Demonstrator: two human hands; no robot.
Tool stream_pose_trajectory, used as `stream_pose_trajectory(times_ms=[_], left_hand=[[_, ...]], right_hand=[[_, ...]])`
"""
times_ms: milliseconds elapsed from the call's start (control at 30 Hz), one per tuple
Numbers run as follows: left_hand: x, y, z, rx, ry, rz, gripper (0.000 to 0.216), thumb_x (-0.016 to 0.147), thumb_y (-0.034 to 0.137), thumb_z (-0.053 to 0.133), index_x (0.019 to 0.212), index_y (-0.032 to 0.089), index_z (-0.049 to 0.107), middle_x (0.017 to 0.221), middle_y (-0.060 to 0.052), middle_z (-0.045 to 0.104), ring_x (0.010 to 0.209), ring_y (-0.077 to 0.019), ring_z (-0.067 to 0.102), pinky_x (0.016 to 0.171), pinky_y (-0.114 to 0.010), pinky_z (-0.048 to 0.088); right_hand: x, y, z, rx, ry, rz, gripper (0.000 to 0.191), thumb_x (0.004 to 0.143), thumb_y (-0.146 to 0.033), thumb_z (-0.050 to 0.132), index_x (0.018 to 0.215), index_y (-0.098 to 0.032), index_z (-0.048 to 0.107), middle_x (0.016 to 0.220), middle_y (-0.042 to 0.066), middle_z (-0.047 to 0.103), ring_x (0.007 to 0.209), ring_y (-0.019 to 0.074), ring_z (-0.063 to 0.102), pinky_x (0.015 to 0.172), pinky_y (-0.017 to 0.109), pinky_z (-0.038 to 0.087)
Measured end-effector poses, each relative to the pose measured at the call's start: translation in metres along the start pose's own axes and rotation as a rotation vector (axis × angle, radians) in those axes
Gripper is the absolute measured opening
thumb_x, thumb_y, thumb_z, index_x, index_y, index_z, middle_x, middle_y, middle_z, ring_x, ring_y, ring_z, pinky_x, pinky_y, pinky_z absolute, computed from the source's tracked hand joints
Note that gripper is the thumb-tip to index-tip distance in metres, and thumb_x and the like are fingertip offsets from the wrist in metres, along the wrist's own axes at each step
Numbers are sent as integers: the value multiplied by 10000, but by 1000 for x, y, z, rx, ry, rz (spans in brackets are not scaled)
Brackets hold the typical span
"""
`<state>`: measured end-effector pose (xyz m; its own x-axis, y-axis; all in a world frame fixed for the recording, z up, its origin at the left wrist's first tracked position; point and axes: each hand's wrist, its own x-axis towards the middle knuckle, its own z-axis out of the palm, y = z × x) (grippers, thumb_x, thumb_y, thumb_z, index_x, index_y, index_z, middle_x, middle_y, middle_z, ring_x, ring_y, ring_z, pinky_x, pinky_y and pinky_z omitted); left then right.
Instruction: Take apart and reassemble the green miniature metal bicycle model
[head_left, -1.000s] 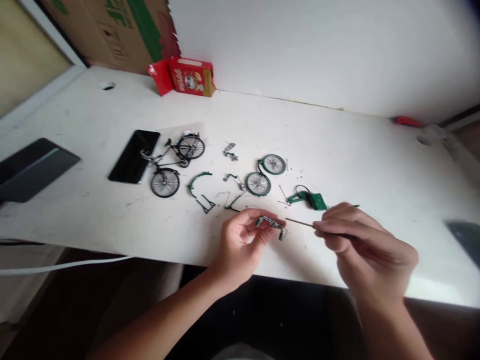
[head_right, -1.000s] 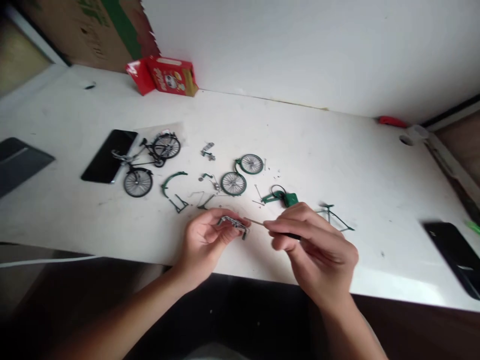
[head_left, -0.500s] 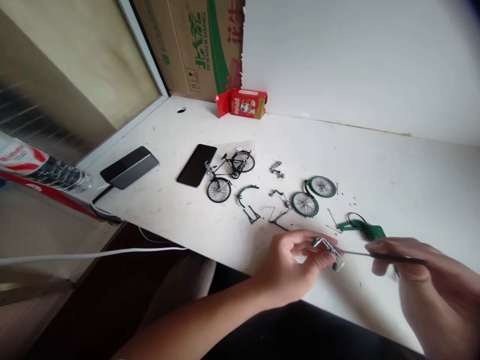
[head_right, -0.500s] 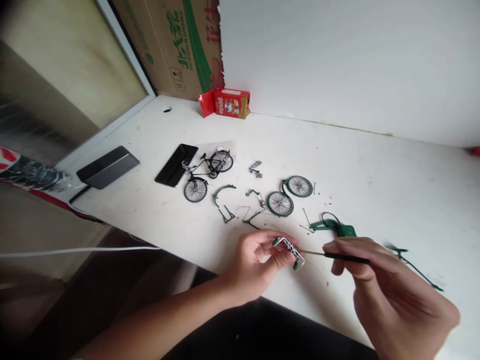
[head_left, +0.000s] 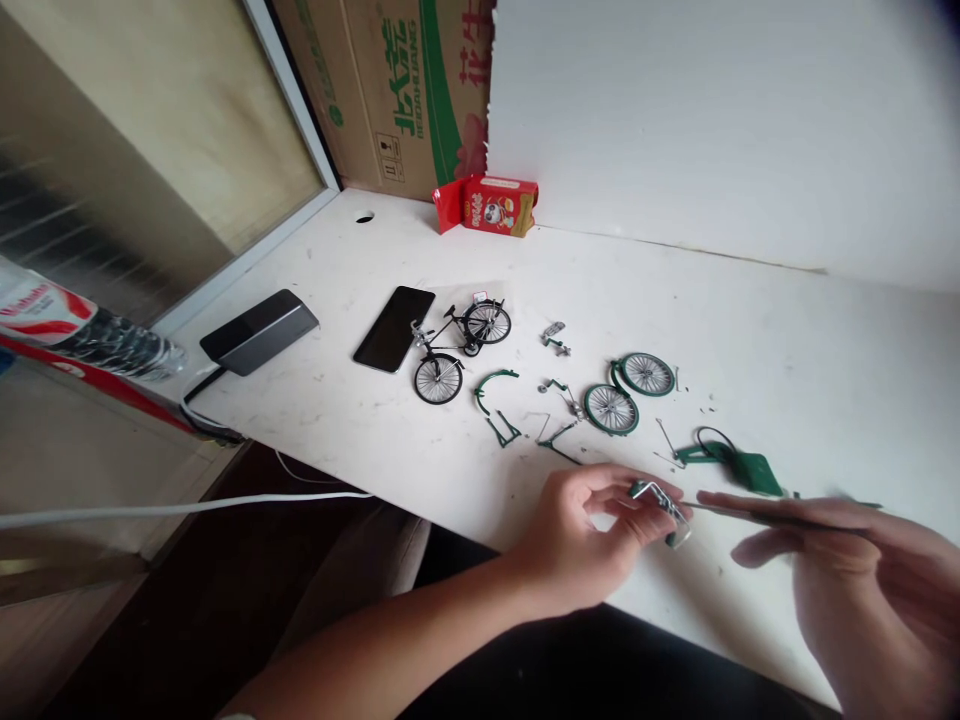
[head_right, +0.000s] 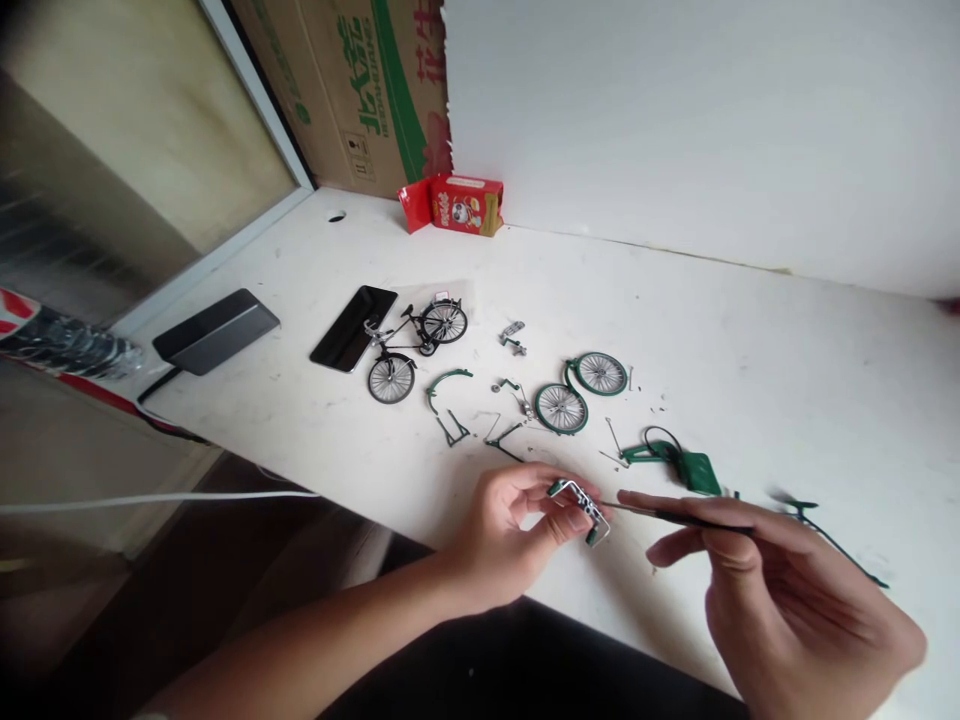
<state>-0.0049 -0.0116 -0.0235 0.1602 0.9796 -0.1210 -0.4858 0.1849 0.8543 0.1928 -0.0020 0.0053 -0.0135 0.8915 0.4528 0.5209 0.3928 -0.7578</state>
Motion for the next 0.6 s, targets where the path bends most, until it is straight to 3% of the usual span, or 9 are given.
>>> stream_pose_trajectory(times_ms=[100,233,367,467,600], left_hand=[[0,1,0,3,-2,10,246,912,297,861,1068,111,818,1088,-162,840,973,-255,812,949,-379,640],[0,3,0,-6,-6,-11,191,909,234,844,1049,108,809,1053,-163,842,997,-266,809,966,-390,633],[0,0,-1,-23,-12,-2,236,923,311,852,1047,116,805,1064,-161,840,1016,-275,815,968,-393,632],[-2,-1,-1,-16,-28,5,253,958,348,824,1059,117,802,1067,-159,842,1037,-271,808,977,-387,621],[-4,-1,-2,-24,-18,15,217,961,322,828,1051,126,799,1032,-139,845,998,-246,806,952,-359,620]], right_hand=[[0,-18,6,88,110,184,96,1005,-368,723,929,-316,749,840,69,796,587,279,727,532,464,568],[-1,-31,10,148,94,225,122,995,-402,745,920,-306,729,884,85,820,640,290,774,518,454,598],[-3,-29,15,203,123,207,117,1012,-370,738,929,-294,706,928,82,840,717,312,820,480,430,609],[-6,-20,18,259,163,125,113,1048,-317,697,950,-261,703,940,82,852,659,280,819,409,374,587],[-10,-6,13,333,65,6,55,1057,-257,682,1034,-208,691,975,113,860,714,274,847,414,321,626]])
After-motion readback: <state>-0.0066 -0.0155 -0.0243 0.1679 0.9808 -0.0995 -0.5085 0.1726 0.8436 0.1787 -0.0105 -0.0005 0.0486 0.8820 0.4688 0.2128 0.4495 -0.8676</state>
